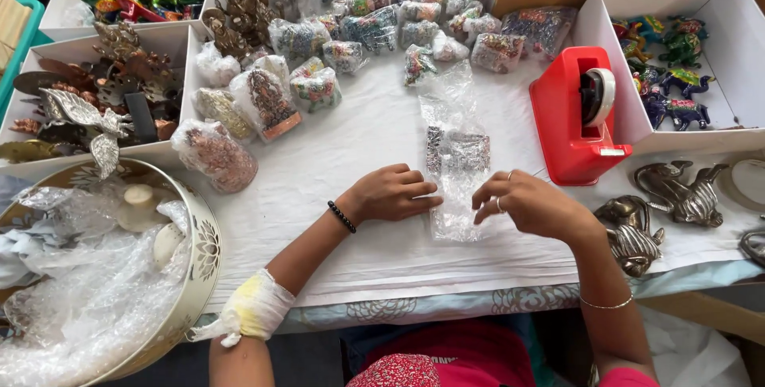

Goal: The person wraps small decorative figurines in bubble wrap and secures them with clear tape. They handle multiple items, including a pink figurine and a dark rectangular ornament, placing the wrapped items on the table.

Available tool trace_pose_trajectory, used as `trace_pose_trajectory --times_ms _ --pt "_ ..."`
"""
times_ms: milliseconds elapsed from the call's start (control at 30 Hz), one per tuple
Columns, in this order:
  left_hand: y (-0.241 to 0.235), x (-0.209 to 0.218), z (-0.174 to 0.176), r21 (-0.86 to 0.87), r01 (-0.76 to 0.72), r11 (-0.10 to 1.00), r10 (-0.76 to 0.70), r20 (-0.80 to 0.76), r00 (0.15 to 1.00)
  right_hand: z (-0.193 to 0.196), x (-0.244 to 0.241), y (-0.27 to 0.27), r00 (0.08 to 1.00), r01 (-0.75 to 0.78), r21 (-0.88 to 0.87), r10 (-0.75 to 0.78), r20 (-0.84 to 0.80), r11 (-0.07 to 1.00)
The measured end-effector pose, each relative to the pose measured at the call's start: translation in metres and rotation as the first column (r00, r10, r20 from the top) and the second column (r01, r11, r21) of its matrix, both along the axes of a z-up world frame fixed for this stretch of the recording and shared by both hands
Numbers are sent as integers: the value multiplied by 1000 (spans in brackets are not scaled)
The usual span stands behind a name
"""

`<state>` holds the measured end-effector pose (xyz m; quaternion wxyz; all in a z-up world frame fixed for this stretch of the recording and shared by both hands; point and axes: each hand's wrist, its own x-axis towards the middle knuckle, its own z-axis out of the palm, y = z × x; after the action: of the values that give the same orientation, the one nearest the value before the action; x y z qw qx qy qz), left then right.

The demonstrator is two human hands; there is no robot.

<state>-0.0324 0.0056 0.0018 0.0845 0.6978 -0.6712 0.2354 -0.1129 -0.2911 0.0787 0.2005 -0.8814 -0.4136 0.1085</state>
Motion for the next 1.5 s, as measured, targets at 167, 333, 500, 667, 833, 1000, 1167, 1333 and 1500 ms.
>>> trace_pose_trajectory --times_ms 167,333,500,667,833,1000,1167,1333,1500 --pt "-4 -8 14 -57 -46 997 44 -37 998 -5 3 3 971 157 -123 -130 203 980" --pt "-12 -5 5 -15 -54 998 54 12 998 -15 9 4 965 124 -141 -86 247 982" --pt "-27 -10 1 37 83 996 -70 -265 962 -18 10 4 977 116 -104 -95 190 988" --pt "-31 -14 2 23 73 997 -62 -319 946 -15 7 12 965 197 -75 -179 194 978" --pt "-30 -12 0 -9 42 999 -43 -343 938 -7 5 28 935 338 -234 -297 194 911" --pt "-30 -11 -8 -55 12 998 -30 -342 939 -29 7 22 951 178 -22 -166 261 984" --pt "-31 -11 -11 -21 -41 999 33 -313 949 -42 10 27 946 210 -4 -202 255 978" --pt "-31 -14 -3 -122 -94 988 53 -299 953 -32 9 23 931 270 46 -273 241 962" --pt "-30 -9 -17 -80 -119 990 89 -304 949 -15 3 7 951 308 219 -304 -53 926"
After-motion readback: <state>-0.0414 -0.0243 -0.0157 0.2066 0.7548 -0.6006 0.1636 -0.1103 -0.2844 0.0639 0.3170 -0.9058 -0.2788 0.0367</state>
